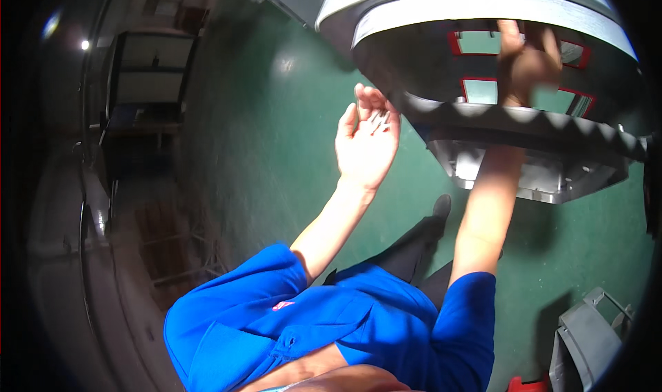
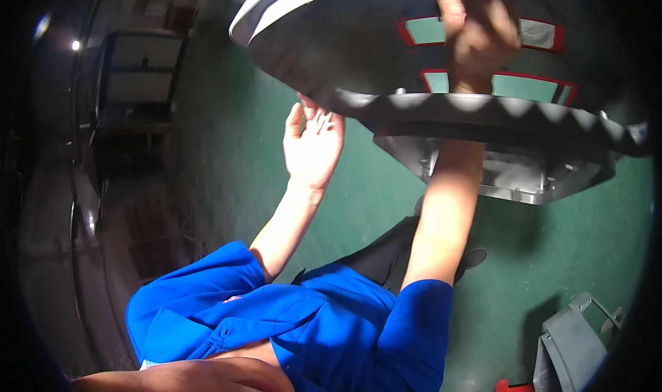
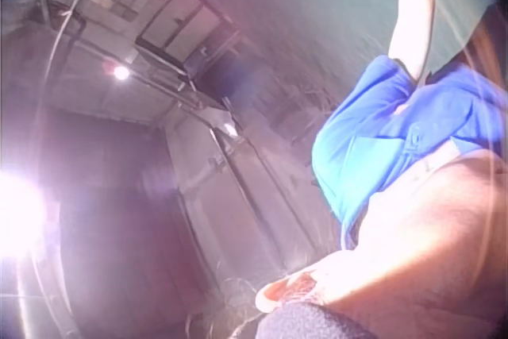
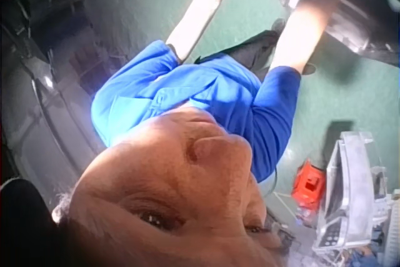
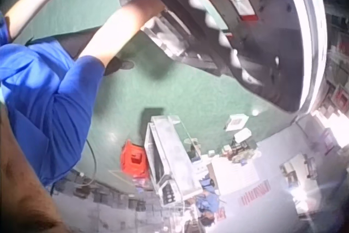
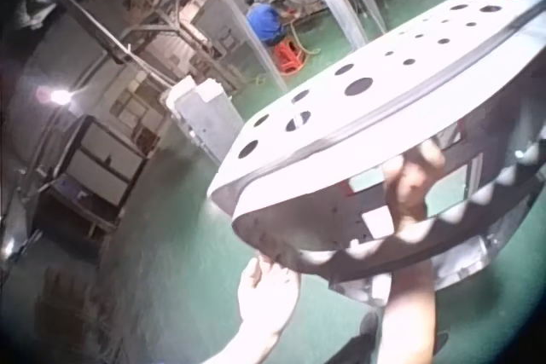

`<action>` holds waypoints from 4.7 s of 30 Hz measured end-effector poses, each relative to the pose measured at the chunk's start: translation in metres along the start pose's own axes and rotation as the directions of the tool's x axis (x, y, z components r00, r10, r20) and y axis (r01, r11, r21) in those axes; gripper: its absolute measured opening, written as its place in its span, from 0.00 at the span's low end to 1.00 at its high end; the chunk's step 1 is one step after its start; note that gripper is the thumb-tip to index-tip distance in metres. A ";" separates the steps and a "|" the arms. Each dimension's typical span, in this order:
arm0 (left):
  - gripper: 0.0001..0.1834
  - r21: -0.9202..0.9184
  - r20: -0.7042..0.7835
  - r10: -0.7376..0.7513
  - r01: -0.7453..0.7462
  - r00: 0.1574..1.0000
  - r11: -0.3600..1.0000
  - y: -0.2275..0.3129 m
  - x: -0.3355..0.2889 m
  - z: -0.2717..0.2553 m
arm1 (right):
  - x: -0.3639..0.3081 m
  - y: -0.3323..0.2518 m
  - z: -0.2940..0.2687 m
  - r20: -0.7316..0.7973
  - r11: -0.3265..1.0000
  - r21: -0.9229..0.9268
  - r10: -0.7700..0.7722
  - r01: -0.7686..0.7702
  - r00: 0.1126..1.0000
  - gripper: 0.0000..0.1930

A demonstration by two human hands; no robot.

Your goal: Installing metal fasteners and clips into a grey metal housing.

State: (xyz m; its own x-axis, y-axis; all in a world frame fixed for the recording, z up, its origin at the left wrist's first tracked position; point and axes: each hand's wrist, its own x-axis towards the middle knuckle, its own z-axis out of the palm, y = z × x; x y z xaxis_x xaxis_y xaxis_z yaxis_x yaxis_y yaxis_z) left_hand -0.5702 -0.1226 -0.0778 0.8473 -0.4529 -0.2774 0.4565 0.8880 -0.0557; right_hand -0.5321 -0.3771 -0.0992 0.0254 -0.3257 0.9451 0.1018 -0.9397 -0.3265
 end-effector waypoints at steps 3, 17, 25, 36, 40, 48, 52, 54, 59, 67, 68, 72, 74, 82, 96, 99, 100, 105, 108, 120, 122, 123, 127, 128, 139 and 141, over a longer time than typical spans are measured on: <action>0.16 0.067 0.064 0.022 -0.026 0.998 0.997 0.016 -0.006 -0.022 | -0.004 -0.002 0.007 0.036 0.999 -0.001 -0.045 0.045 0.998 0.05; 0.17 0.446 -0.359 -0.155 0.315 0.920 0.838 0.021 -0.071 -0.118 | -0.191 -0.039 -0.147 0.627 0.931 -0.039 0.305 -0.362 0.717 0.27; 0.21 0.801 -0.494 -0.594 0.598 0.635 -0.027 -0.120 -0.089 -0.139 | -0.123 -0.091 -0.344 0.554 0.744 -0.130 0.602 -0.655 0.574 0.13; 0.23 0.742 -0.451 -0.822 0.658 0.349 -0.127 -0.308 -0.169 -0.146 | -0.074 -0.071 -0.494 0.378 0.801 -0.504 0.542 -0.324 0.751 0.06; 0.17 0.687 -0.514 -0.815 0.697 0.269 -0.204 -0.360 -0.204 -0.162 | -0.058 -0.065 -0.550 0.281 0.714 -0.621 0.586 -0.322 0.760 0.04; 0.15 0.614 -0.491 -0.847 0.771 0.204 -0.170 -0.415 -0.244 -0.148 | -0.026 -0.059 -0.610 0.313 0.661 -0.705 0.615 -0.257 0.723 0.07; 0.18 0.585 -0.546 -0.806 0.792 0.227 -0.174 -0.436 -0.249 -0.153 | -0.017 -0.053 -0.631 0.265 0.688 -0.657 0.594 -0.309 0.760 0.08; 0.18 0.594 -0.547 -0.817 0.773 0.186 -0.222 -0.456 -0.253 -0.145 | -0.015 -0.048 -0.639 0.245 0.672 -0.671 0.600 -0.313 0.761 0.08; 0.18 0.632 -0.526 -0.844 0.711 0.104 -0.307 -0.478 -0.228 -0.145 | -0.010 -0.026 -0.644 -0.035 0.647 -0.385 0.703 -0.659 0.710 0.06; 0.17 0.845 -0.346 -0.935 0.462 0.084 -0.271 -0.568 -0.192 -0.106 | -0.053 0.072 -0.631 -0.790 0.598 0.426 0.612 -0.679 0.044 0.07; 0.17 0.860 -0.323 -0.939 0.449 0.114 -0.241 -0.579 -0.193 -0.100 | -0.053 0.083 -0.623 -0.814 0.647 0.447 0.580 -0.617 0.018 0.07; 0.19 0.910 -0.249 -0.946 0.386 0.207 -0.155 -0.602 -0.198 -0.086 | -0.047 0.109 -0.605 -0.875 0.666 0.424 0.477 -0.613 -0.087 0.07; 0.20 0.907 -0.243 -0.946 0.398 0.216 -0.142 -0.605 -0.199 -0.084 | -0.047 0.115 -0.600 -0.912 0.704 0.363 0.403 -0.611 -0.077 0.06; 0.21 0.903 -0.311 -0.928 0.369 0.203 -0.222 -0.603 -0.203 -0.059 | -0.034 0.104 -0.594 -0.919 0.598 0.191 0.387 -0.778 0.072 0.05; 0.19 0.883 -0.431 -0.898 0.246 0.089 -0.399 -0.599 -0.211 -0.032 | -0.020 0.084 -0.604 -0.866 0.610 0.413 0.494 -0.676 -0.084 0.07; 0.17 0.841 -0.482 -0.867 0.213 -0.123 -0.498 -0.583 -0.183 -0.045 | -0.004 0.052 -0.611 -0.824 0.453 0.441 0.546 -0.775 -0.149 0.06; 0.15 0.829 -0.528 -0.844 0.161 -0.089 -0.536 -0.580 -0.187 -0.046 | 0.011 0.045 -0.614 -0.792 0.496 0.391 0.611 -0.775 -0.009 0.06; 0.20 0.842 -0.539 -0.825 -0.067 -0.169 -0.536 -0.577 -0.169 -0.044 | 0.070 0.031 -0.634 -0.200 0.417 0.224 0.904 -0.881 0.377 0.06; 0.23 0.854 -0.514 -0.834 -0.211 -0.200 -0.476 -0.581 -0.165 -0.040 | 0.087 0.033 -0.644 -0.065 0.389 0.255 0.920 -0.885 0.386 0.06; 0.23 0.957 -0.285 -0.956 0.080 0.067 -0.280 -0.605 -0.178 -0.049 | 0.126 0.035 -0.660 -0.499 0.620 -0.173 0.615 -0.765 0.611 0.07; 0.22 0.959 -0.285 -0.953 0.027 0.099 -0.283 -0.609 -0.186 -0.054 | 0.133 0.048 -0.659 -0.495 0.684 -0.376 0.422 -0.625 0.760 0.07; 0.21 0.963 -0.268 -0.960 0.008 0.086 -0.268 -0.609 -0.188 -0.059 | 0.138 0.053 -0.658 -0.477 0.701 -0.465 0.317 -0.541 0.820 0.08; 0.17 0.957 -0.290 -0.937 0.036 0.195 -0.289 -0.600 -0.194 -0.072 | 0.146 0.056 -0.648 -0.343 0.589 -0.716 0.172 -0.376 0.923 0.09; 0.17 0.959 -0.284 -0.947 0.046 0.151 -0.280 -0.595 -0.186 -0.073 | 0.142 0.059 -0.643 -0.327 0.577 -0.736 0.155 -0.354 0.932 0.09; 0.17 0.964 -0.265 -0.944 0.050 0.198 -0.260 -0.577 -0.172 -0.078 | 0.130 0.069 -0.624 -0.246 0.649 -0.720 0.089 -0.244 0.965 0.09; 0.16 0.966 -0.256 -0.944 0.018 0.209 -0.258 -0.573 -0.170 -0.079 | 0.127 0.068 -0.622 -0.213 0.619 -0.755 0.081 -0.217 0.974 0.09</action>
State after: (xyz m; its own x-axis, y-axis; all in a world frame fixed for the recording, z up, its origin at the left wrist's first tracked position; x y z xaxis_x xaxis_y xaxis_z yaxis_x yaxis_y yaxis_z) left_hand -0.9969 -0.5479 -0.0744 -0.3234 -0.9124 -0.2508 0.1602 -0.3140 0.9358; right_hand -1.1401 -0.5471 -0.0072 -0.1792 -0.4154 0.8918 -0.6931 -0.5900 -0.4141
